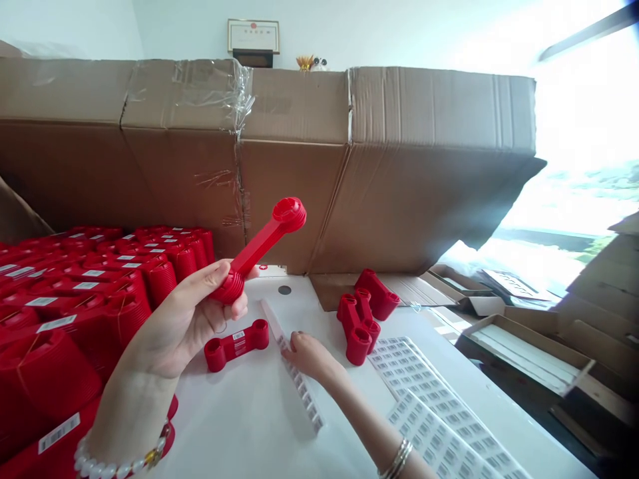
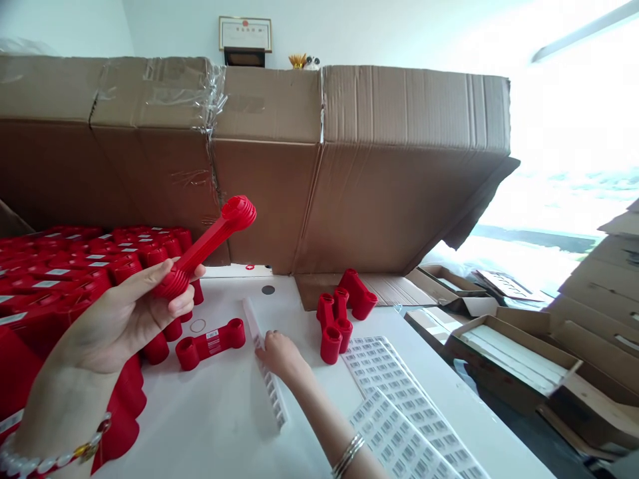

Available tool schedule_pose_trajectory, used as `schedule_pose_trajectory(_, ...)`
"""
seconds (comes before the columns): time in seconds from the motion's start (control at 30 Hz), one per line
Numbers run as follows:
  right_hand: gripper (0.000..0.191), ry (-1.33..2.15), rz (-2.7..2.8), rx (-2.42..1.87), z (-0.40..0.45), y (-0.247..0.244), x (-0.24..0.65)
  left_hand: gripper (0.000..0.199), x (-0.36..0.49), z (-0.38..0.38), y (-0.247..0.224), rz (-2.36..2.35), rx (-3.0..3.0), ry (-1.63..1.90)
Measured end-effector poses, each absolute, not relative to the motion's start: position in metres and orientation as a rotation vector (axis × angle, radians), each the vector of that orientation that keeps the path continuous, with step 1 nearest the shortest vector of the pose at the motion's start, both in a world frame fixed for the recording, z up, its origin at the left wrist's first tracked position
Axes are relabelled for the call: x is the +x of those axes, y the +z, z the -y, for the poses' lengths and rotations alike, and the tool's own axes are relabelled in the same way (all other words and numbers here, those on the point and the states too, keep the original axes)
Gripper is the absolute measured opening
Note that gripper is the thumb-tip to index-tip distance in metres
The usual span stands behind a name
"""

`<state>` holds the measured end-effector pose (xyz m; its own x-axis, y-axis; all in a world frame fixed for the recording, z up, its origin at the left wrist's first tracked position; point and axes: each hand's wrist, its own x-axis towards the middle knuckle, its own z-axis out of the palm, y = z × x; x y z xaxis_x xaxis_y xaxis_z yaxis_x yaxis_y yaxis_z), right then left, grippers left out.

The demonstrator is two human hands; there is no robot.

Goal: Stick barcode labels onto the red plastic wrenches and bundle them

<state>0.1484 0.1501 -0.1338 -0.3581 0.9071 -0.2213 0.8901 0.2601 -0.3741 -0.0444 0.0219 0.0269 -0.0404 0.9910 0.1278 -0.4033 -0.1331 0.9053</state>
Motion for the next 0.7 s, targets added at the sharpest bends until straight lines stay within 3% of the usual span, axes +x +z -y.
schedule_pose_trajectory(0.3,0.017,0.881,1.972,-1.368,-0.155,-0.053,0.193,0.030,-0.045,-0.021,0.025,-0.799,1.235,1.279)
schedule_pose_trajectory(0.5,0.030,1.021,1.791,-1.064,-0.111,0.002,0.210,0.023,-0.030,-0.021,0.019,-0.911,1.397,1.019)
schedule_pose_trajectory(0.7,0.038,1.340,1.569,-0.764,-0.084,0.015,0.208,0.025,-0.017,-0.021,0.020,-1.062,1.429,0.983)
